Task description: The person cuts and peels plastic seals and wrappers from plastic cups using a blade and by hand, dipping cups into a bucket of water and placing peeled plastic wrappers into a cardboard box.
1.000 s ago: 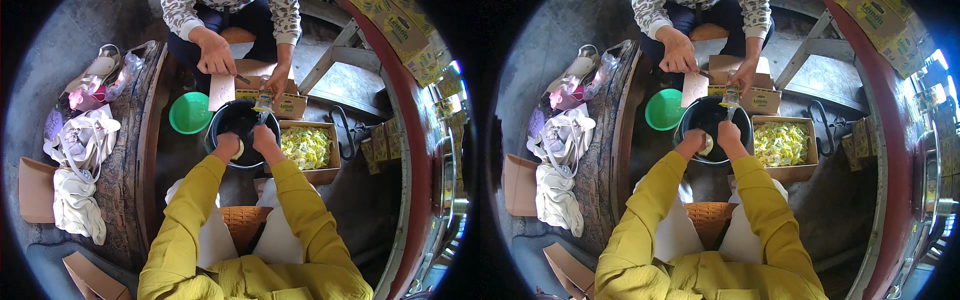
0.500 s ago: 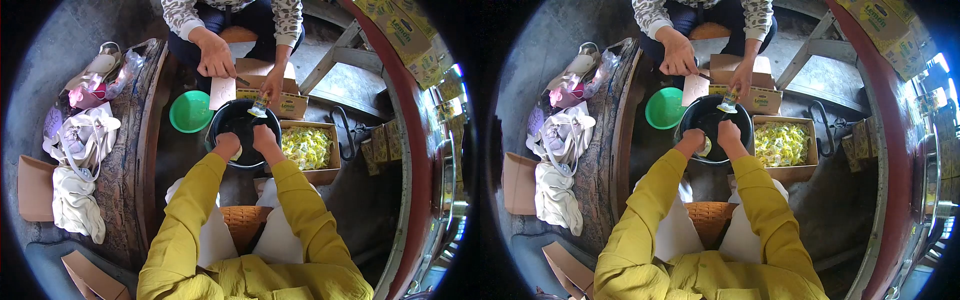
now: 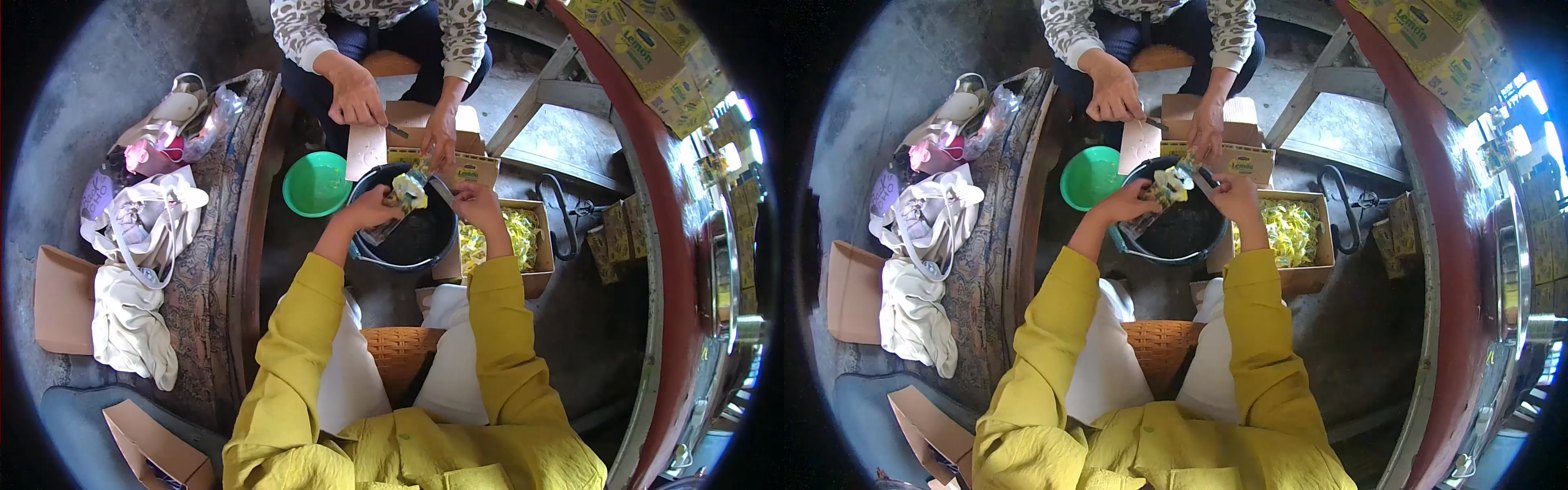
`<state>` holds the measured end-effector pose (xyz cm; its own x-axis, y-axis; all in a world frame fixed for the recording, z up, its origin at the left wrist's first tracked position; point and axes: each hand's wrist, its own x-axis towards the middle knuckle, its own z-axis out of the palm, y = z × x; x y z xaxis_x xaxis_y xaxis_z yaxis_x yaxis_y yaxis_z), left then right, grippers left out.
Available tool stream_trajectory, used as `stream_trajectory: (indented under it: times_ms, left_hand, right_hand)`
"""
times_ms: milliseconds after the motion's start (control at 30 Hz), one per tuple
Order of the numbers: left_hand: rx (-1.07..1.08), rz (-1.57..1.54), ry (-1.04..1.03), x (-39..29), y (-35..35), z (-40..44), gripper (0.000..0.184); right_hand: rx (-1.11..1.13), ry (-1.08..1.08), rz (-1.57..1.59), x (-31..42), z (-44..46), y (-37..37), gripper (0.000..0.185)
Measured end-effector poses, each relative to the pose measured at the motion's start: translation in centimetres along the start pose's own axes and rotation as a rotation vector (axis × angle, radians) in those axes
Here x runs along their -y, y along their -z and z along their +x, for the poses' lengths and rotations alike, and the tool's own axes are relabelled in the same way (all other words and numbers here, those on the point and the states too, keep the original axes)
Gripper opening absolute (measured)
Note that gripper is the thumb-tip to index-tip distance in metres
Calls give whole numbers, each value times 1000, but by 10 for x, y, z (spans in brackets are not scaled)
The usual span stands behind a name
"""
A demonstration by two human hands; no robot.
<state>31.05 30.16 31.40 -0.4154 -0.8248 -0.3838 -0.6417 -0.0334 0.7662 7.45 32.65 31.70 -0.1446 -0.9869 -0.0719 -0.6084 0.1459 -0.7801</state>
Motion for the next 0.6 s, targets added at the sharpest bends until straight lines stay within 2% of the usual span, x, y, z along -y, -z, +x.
stream_trajectory:
  times_ms: [100, 133, 233, 333, 433, 533, 600]
  left_hand:
    - [-216, -233, -141, 1, -5, -4, 72]
    - [-317, -198, -188, -2, -8, -10, 63]
    - [-241, -582, -232, -15, -7, -30, 55]
    - [-146, -808, -142, -18, -1, -47, 52]
    - [-77, -924, -141, -21, -2, -50, 49]
    - [-141, -719, -161, -30, -4, -51, 51]
    - [-131, -822, -122, -36, -2, -50, 53]
  right_hand:
    - [-74, 120, 179, 7, -1, -3, 27]
    - [-97, 155, 195, 12, -3, -2, 25]
    - [-139, 253, 269, 31, -8, 1, 19]
    - [-169, 343, 375, 53, -17, 3, 17]
    - [-176, 448, 265, 55, -21, 1, 18]
    - [-234, 618, 198, 60, -23, -3, 17]
    - [-249, 652, 184, 68, -26, -3, 17]
